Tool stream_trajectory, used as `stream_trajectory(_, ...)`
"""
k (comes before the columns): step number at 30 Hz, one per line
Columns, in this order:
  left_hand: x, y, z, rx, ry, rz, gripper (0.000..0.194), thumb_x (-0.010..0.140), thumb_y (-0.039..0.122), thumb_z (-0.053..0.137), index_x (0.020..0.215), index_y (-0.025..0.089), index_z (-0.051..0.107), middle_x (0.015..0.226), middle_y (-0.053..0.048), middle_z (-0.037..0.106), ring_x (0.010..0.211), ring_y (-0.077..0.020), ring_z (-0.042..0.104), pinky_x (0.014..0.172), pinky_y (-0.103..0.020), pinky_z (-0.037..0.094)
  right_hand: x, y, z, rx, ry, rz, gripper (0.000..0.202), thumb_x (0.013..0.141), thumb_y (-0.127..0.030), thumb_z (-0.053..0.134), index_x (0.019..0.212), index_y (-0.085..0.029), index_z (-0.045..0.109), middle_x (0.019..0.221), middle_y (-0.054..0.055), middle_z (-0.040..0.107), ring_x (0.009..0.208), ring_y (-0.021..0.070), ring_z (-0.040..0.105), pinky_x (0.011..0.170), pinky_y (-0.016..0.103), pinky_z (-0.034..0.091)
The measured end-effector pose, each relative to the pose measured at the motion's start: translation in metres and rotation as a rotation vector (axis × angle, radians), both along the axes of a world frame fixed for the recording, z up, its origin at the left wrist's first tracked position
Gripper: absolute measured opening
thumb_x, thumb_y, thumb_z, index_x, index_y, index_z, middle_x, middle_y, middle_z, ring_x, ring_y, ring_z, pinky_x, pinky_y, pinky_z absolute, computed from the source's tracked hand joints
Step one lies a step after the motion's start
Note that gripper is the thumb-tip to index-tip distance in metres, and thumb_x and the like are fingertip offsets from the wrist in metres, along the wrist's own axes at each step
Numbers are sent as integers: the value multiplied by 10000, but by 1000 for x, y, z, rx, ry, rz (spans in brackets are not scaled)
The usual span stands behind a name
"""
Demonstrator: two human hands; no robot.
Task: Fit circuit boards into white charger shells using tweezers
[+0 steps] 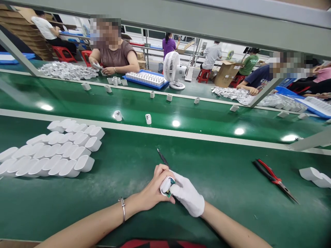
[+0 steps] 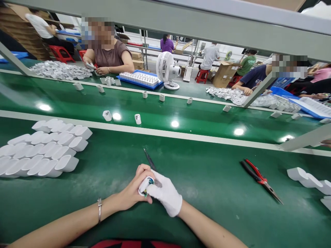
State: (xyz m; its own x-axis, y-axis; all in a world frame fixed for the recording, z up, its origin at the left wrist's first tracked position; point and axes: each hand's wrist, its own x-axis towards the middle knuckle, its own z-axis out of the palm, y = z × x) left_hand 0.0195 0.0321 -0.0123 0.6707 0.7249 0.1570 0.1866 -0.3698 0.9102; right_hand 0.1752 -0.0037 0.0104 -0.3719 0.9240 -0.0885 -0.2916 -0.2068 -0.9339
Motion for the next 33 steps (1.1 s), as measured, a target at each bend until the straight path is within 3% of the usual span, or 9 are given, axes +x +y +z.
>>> stream_trajectory(8,0,-1,-2,51,15,-8,478,672,495,711,1007,242,481,1005,-42,345,963,-222,353,894,-364,354,-4,-5,-6,30,-55,-71,336,761,-420,642,1013,-200,604,863,9,591,781,161,542,744,276,448)
stream_trajectory(14,0,1,3,-62,-69,-35,455,680,476,716,1006,225,521,1008,-47,365,948,-205,422,856,-327,398,1,-2,-10,26,-148,-91,318,790,-423,610,997,-183,620,862,20,621,820,181,571,763,299,462)
stream_trajectory(18,0,5,4,-253,-242,33,322,804,407,611,1053,215,543,1037,-57,444,892,-179,507,818,-306,422,22,7,-17,281,-629,-211,336,864,-397,490,1080,-179,628,765,36,605,687,171,558,703,327,475)
stream_trajectory(21,-3,11,0,-457,-360,96,333,812,345,609,1099,200,521,997,-54,499,689,-110,513,641,-240,432,27,19,-22,470,-1070,-348,381,866,-375,466,1193,-208,571,979,93,601,849,221,570,786,371,458)
stream_trajectory(24,-8,16,-4,-515,-473,147,418,763,294,658,1152,191,544,993,-56,510,673,-94,463,582,-209,377,12,40,-23,464,-1370,-264,527,829,-433,511,1304,-213,456,1185,121,536,1017,269,531,843,388,438)
stream_trajectory(26,-10,19,-5,-553,-577,119,472,764,299,636,1215,200,539,995,-57,493,640,-83,426,556,-219,335,-2,58,-21,437,-1488,-175,541,823,-432,519,1305,-198,441,1164,129,545,1007,269,534,813,374,443)
stream_trajectory(29,-13,21,-4,-659,-657,43,524,803,301,560,1314,245,460,995,-61,479,567,-64,366,516,-236,258,-13,80,-16,422,-1536,-80,284,846,-339,494,1066,-195,602,1015,112,591,916,244,567,738,335,446)
stream_trajectory(31,-14,21,-3,-681,-641,30,548,812,269,551,1343,278,417,979,-56,481,569,-65,354,527,-245,242,-8,84,-13,419,-1525,-71,161,846,-269,492,874,-195,632,927,90,603,849,221,582,702,311,442)
stream_trajectory(33,-15,21,-3,-676,-621,31,554,814,242,548,1346,301,407,964,-46,479,569,-63,335,540,-251,239,5,79,-11,414,-1515,-115,138,855,-218,468,865,-199,604,886,66,606,791,193,590,680,291,444)
